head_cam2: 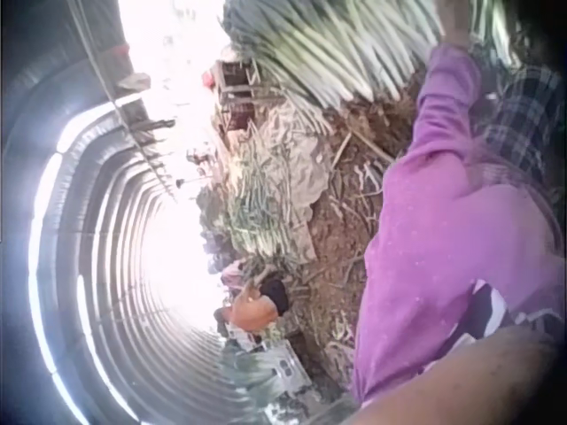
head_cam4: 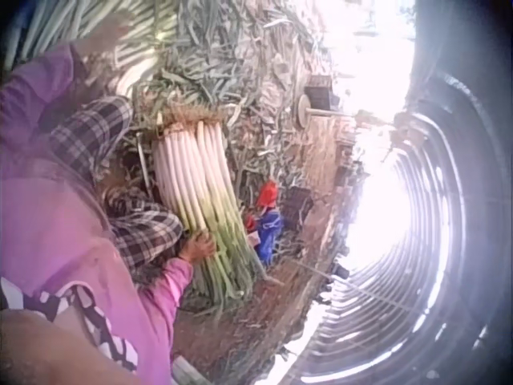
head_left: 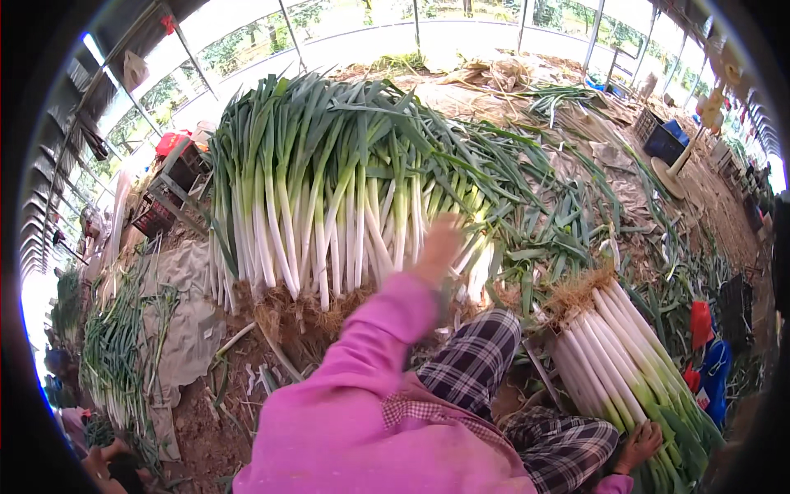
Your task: The person picks up leeks from a pile, peels away the outer layers by hand, and places them onto a stack. Once the stack is complete, the person wraps a band around the bundle of leeks.
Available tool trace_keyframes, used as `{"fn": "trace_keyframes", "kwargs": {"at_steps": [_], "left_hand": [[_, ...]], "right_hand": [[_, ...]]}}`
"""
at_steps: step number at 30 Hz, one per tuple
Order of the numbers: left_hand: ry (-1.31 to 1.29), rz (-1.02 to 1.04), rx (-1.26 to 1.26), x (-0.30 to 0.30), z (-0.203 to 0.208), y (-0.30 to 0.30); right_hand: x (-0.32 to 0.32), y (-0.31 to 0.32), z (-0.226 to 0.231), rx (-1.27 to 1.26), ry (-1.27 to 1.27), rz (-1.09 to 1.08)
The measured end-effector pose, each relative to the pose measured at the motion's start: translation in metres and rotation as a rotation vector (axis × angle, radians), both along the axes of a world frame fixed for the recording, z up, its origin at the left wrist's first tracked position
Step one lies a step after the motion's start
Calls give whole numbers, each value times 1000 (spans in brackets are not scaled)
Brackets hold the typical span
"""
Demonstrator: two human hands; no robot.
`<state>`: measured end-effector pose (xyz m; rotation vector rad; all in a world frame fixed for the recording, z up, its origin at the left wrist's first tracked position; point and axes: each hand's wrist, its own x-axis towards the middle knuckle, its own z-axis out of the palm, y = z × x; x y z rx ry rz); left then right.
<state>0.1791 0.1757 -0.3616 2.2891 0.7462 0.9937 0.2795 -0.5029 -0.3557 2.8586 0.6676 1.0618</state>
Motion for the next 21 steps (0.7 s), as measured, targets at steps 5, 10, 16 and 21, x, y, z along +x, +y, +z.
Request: {"fn": "trace_keyframes", "kwargs": {"at_steps": [5, 10, 16, 21], "left_hand": [[326, 607, 253, -126, -65, 140], [605, 557, 94, -165, -42, 206], [818, 725, 11, -137, -25, 230], [568, 325, -121, -95, -8, 214]], "right_hand": [[1, -19, -1, -66, 19, -64], [3, -18, -7, -102, 11, -50], [-2, -6, 1, -64, 28, -75], [-3, -16, 1, -77, 86, -136]]}}
